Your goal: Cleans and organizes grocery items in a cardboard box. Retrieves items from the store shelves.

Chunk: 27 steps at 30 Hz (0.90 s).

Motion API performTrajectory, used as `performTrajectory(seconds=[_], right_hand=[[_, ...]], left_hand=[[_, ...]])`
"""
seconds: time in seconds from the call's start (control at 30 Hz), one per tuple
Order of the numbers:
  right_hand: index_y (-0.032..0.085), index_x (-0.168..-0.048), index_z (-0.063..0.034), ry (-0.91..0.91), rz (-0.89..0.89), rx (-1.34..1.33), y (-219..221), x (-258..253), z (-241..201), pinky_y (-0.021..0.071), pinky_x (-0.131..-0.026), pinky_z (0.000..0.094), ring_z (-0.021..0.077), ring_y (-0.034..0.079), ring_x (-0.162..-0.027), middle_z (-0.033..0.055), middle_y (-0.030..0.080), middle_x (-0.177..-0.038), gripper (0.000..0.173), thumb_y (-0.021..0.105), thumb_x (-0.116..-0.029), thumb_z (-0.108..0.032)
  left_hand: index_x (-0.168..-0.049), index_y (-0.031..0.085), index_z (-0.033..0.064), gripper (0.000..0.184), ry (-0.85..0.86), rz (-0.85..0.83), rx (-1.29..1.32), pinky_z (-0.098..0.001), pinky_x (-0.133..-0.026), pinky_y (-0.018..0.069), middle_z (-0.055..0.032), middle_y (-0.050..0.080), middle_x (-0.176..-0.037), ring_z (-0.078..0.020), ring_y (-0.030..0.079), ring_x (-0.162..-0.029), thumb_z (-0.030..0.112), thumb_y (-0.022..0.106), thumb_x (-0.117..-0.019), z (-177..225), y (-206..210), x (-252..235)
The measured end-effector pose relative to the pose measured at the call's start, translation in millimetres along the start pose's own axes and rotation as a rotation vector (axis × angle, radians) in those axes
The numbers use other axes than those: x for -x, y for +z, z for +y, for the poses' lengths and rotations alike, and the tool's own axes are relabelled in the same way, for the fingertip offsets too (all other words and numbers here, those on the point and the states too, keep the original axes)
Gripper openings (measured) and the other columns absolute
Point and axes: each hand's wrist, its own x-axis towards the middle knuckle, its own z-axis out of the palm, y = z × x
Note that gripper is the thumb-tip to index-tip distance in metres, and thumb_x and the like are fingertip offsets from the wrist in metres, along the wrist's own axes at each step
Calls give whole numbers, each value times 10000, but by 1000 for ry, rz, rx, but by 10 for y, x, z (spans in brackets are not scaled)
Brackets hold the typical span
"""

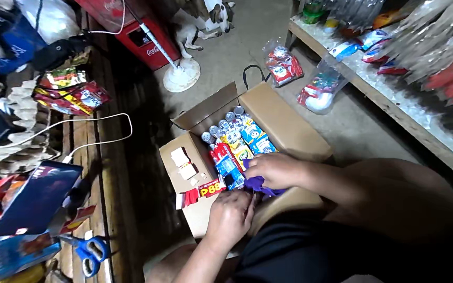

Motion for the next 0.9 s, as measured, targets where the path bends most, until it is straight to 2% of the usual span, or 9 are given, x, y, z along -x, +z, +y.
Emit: performTrajectory(seconds=[0.33,0.53,0.63,0.73,0.8,0.9], right_hand=[[710,-1192,-28,-5,16,-73,54,-62,129,474,-970,589,404,628,-1148,210,688,-1168,300,675,-895,-9],[698,-1214,-47,82,3,-74,110,-135,266,473,-959,598,384,632,-1130,196,683,-1162,283,683,-935,-90],[712,-1230,-80,198,72,11,162,-199,547,484,-949,621,401,635,-1136,197,691,-1166,300,690,-931,-93],[700,-1255,-136,370,170,124,162,-197,910,502,-942,622,395,642,-1133,174,693,-1181,331,733,-932,-202],[669,-1305,-140,413,248,97,100,-183,868,492,-973,615,391,633,-1160,174,682,-1222,402,748,-923,-237],[646,-1356,-145,256,282,11,-45,-136,503,483,-1010,581,340,625,-1201,146,662,-1294,443,734,-935,-252]], left_hand=[[-816,741,135,290,1,-41,-17,-335,-703,592,7,727,-788,-146,719,-762,278,533,-958,25,-76,81],[-831,747,116,268,-47,-73,9,-364,-729,607,-6,739,-827,-160,731,-800,256,548,-944,-41,-18,132],[-836,745,119,299,-50,-83,54,-355,-741,606,-1,735,-824,-144,726,-801,280,534,-973,-10,-5,155],[-807,726,124,334,-48,-54,102,-325,-713,601,9,716,-795,-122,708,-766,304,515,-993,21,-30,172],[-808,727,130,330,-69,-77,98,-333,-720,601,13,716,-802,-122,708,-778,308,519,-993,3,-37,173],[-873,756,128,272,-123,-172,85,-388,-762,610,-3,741,-879,-159,729,-853,277,554,-978,8,-9,173]])
